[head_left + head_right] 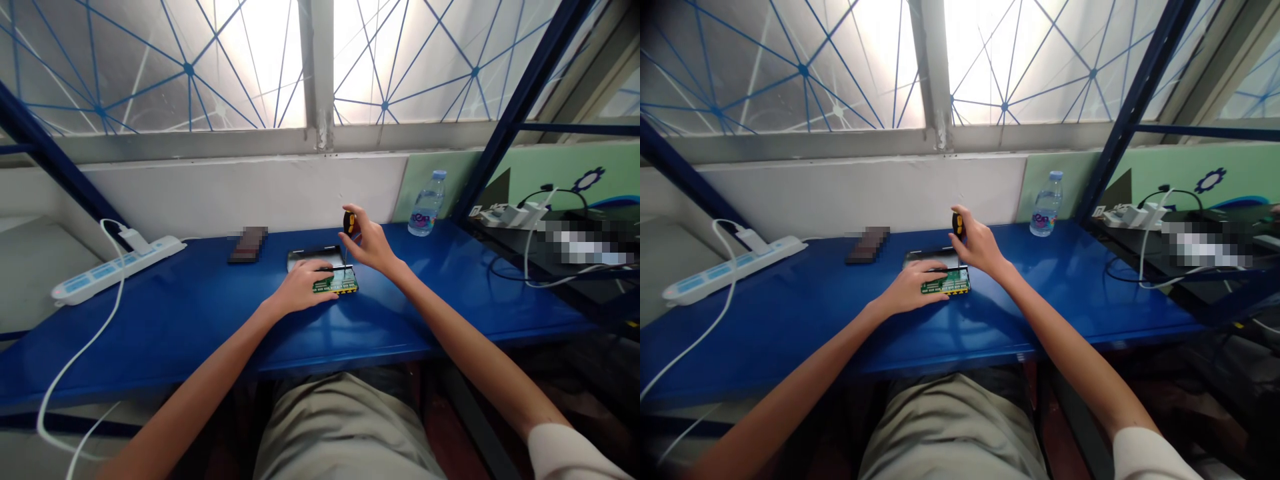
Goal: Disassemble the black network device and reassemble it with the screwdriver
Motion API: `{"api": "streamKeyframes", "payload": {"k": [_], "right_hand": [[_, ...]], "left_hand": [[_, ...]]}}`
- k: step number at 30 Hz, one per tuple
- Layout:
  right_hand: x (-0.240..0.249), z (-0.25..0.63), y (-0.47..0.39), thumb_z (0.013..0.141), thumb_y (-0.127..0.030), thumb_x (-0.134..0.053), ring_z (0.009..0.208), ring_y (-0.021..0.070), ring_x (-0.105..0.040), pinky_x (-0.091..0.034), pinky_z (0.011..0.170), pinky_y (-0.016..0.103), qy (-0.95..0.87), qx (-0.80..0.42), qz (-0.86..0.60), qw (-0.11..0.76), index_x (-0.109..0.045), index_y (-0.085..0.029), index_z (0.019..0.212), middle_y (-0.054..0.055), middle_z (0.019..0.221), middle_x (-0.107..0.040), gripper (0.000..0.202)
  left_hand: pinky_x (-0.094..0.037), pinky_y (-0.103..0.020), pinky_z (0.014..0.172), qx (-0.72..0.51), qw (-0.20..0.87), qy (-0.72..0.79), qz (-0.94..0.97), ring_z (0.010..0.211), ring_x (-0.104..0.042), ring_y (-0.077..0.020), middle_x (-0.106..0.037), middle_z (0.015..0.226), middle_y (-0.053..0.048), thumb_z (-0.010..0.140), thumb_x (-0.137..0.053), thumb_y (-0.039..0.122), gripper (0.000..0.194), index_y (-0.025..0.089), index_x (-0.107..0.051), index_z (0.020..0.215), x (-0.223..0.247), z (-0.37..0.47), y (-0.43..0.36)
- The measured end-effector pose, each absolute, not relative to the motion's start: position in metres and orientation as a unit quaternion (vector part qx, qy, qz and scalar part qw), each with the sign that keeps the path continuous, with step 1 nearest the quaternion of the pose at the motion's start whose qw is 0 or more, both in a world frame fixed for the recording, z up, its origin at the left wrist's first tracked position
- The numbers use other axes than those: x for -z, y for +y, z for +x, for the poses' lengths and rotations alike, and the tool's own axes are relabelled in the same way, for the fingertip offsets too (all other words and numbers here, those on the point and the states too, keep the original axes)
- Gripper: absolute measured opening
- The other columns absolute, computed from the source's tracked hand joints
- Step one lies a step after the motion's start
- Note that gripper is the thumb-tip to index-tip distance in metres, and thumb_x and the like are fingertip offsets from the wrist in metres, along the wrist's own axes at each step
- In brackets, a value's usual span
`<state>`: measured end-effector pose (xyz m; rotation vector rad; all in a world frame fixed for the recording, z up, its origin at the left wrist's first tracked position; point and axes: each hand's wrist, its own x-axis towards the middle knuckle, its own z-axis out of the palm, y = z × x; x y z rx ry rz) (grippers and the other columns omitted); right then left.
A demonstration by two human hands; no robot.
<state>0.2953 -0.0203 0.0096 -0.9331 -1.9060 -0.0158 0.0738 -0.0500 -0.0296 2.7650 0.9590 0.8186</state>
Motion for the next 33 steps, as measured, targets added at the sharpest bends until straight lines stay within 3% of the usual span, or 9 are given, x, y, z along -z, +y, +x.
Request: {"api": "streamKeyframes", "payload": {"k": [4,7,12,17,23,29,33], "right_hand": [[-0.008,0.293,-0.02,0.089,-0.044,-0.061,0.06,0.0187,-0.058,-0.045,0.061,0.03,-0.769,0.04,-0.412,0.487,-0.047,-0.023,0.131,0.001,0.073,-0.062,0.049],[-0.006,0.292,-0.02,0.093,-0.047,-0.057,0.061,0.0188,-0.059,-0.046,0.06,0.03,-0.769,0.044,-0.403,0.494,-0.043,-0.022,0.137,0.003,0.08,-0.065,0.053],[-0.001,0.293,-0.018,0.097,-0.044,-0.051,0.06,0.0185,-0.059,-0.049,0.059,0.03,-0.77,0.032,-0.381,0.51,-0.035,-0.022,0.147,0.001,0.078,-0.062,0.057],[0.0,0.293,-0.023,0.095,-0.043,-0.058,0.057,0.0168,-0.058,-0.05,0.06,0.03,-0.762,0.038,-0.387,0.518,-0.043,-0.026,0.143,-0.001,0.074,-0.06,0.053],[-0.001,0.301,-0.03,0.097,-0.031,-0.05,0.064,0.0162,-0.064,-0.055,0.063,0.029,-0.769,-0.028,-0.381,0.512,-0.036,-0.025,0.148,0.002,0.085,-0.067,0.054],[-0.002,0.304,-0.031,0.09,-0.04,-0.066,0.056,0.0154,-0.061,-0.054,0.059,0.028,-0.748,0.016,-0.414,0.519,-0.049,-0.027,0.137,-0.001,0.074,-0.064,0.052],[-0.006,0.303,-0.034,0.094,-0.033,-0.057,0.062,0.0157,-0.063,-0.056,0.061,0.029,-0.763,-0.017,-0.398,0.509,-0.041,-0.026,0.144,0.004,0.092,-0.069,0.053]], "left_hand": [[-0.046,-0.049,0.106,-0.269,0.049,0.317,0.908,0.118,-0.065,-0.0326,-0.07,0.126,-0.012,0.078,-0.081,0.042,0.037,0.02,-0.076,0.108,0.03,0.074,-0.051],[-0.046,-0.049,0.106,-0.271,0.046,0.319,0.907,0.117,-0.065,-0.0322,-0.07,0.126,-0.012,0.078,-0.081,0.042,0.037,0.021,-0.076,0.108,0.03,0.074,-0.052],[-0.047,-0.048,0.106,-0.273,0.04,0.319,0.907,0.117,-0.065,-0.0314,-0.07,0.126,-0.011,0.08,-0.08,0.042,0.036,0.02,-0.076,0.108,0.032,0.074,-0.052],[-0.047,-0.048,0.105,-0.288,0.042,0.311,0.905,0.116,-0.066,-0.0306,-0.07,0.126,-0.011,0.08,-0.08,0.041,0.034,0.021,-0.076,0.107,0.035,0.072,-0.051],[-0.051,-0.046,0.1,-0.3,0.055,0.298,0.905,0.114,-0.066,-0.0308,-0.07,0.124,-0.013,0.081,-0.079,0.04,0.034,0.019,-0.075,0.108,0.032,0.072,-0.053],[-0.051,-0.046,0.102,-0.319,0.118,0.316,0.886,0.116,-0.066,-0.03,-0.069,0.126,-0.012,0.079,-0.081,0.04,0.035,0.021,-0.076,0.108,0.034,0.072,-0.053],[-0.051,-0.047,0.102,-0.318,0.14,0.324,0.88,0.117,-0.065,-0.0311,-0.069,0.128,-0.012,0.077,-0.083,0.039,0.036,0.021,-0.076,0.107,0.033,0.071,-0.052]]}}
